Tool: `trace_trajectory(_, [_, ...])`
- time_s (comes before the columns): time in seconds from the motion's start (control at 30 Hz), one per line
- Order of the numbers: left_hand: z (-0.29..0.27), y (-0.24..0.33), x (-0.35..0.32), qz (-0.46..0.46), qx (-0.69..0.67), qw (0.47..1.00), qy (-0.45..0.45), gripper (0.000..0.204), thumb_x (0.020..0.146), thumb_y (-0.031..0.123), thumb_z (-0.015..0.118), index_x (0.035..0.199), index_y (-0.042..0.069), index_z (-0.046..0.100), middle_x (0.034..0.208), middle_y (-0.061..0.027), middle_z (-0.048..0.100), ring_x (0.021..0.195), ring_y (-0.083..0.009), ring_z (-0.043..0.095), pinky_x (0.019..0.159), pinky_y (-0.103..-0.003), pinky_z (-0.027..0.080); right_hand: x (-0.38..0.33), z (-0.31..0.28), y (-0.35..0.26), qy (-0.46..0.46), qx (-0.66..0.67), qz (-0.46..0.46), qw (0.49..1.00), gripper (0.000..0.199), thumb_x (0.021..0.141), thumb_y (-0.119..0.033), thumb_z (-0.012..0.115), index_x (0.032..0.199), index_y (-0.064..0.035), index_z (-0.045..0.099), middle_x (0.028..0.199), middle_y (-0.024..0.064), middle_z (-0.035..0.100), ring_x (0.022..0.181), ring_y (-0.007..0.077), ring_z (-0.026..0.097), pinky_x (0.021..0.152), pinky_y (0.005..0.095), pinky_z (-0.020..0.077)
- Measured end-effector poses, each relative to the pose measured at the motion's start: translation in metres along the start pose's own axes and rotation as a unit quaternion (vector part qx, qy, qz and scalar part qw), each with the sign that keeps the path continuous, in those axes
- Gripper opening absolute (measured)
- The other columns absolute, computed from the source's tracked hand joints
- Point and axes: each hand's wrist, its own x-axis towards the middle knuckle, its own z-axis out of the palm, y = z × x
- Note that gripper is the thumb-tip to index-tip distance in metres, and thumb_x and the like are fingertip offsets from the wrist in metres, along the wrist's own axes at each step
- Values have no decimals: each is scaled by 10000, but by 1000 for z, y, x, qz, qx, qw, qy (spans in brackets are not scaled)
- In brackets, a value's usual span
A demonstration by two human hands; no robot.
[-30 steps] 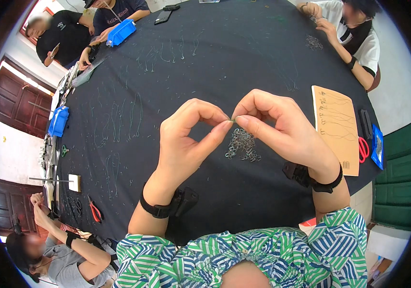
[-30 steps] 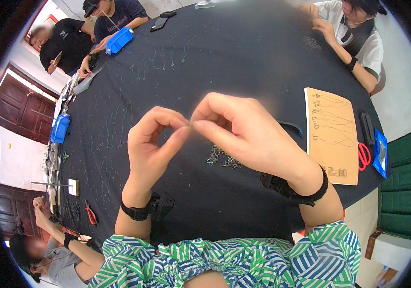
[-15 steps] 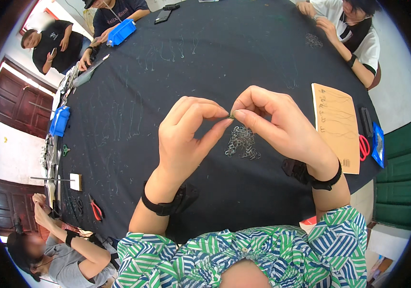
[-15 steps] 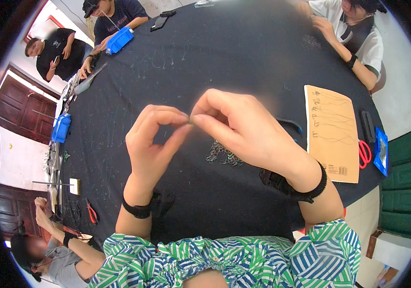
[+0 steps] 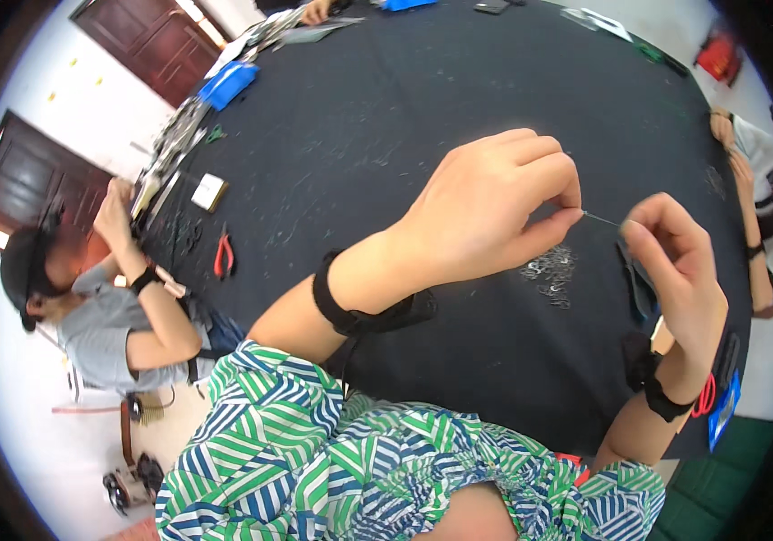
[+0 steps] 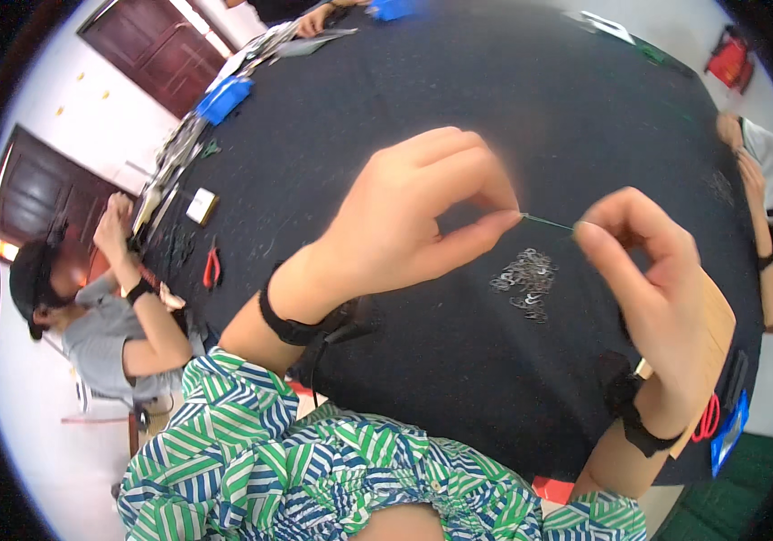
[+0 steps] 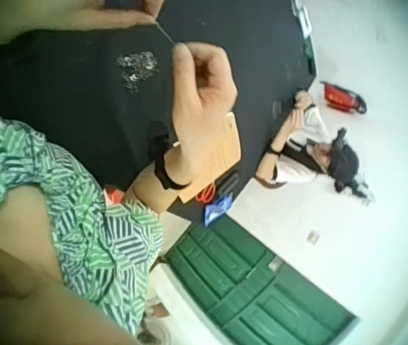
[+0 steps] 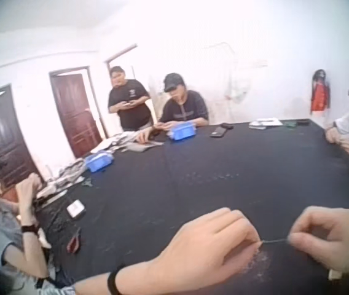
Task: The person threads small metal pieces onto a thin green line by hand. They use pliers to press and secure a metal component onto the line before setting the assembly down on the table.
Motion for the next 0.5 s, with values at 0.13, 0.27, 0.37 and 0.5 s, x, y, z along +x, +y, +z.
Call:
trace_trajectory(0.13, [-43, 19, -24, -88, -4, 994, -61, 95, 798, 50, 739, 824, 51, 647, 817, -59, 648, 749, -198, 643, 666, -320, 505, 0, -6, 5, -17, -70, -54, 996, 126, 895, -69, 646, 828, 4, 569, 809, 6, 549, 756, 91, 485, 711, 253, 392])
trace_trajectory(0.27, [-91, 28, -55, -220, -20, 971, -92, 87, 823, 53, 722, 834, 23, 641, 796, -51, 642, 750, -149, 640, 671, -289, 494, -2, 0, 3, -26, -101, -72, 992, 110, 863, -55, 657, 825, 5, 574, 845, 20, 546, 725, 108, 471, 678, 253, 373])
trace_trajectory(0.37, [-132, 30, -73, -342, 16, 935, -98, 112, 848, 79, 718, 852, -3, 643, 781, -41, 644, 749, -108, 633, 688, -268, 499, -2, 5, 1, -59, -96, -76, 991, 117, 852, -48, 667, 819, 12, 571, 824, 40, 555, 714, 116, 492, 648, 263, 383])
trace_trajectory(0.5, [-177, -7, -95, -511, 118, 828, -198, 141, 865, 113, 657, 840, -20, 616, 745, -23, 617, 714, -93, 572, 671, -259, 466, -3, 7, -1, -107, -119, -79, 984, 112, 840, -36, 675, 816, 21, 581, 794, 68, 572, 689, 146, 536, 614, 286, 404])
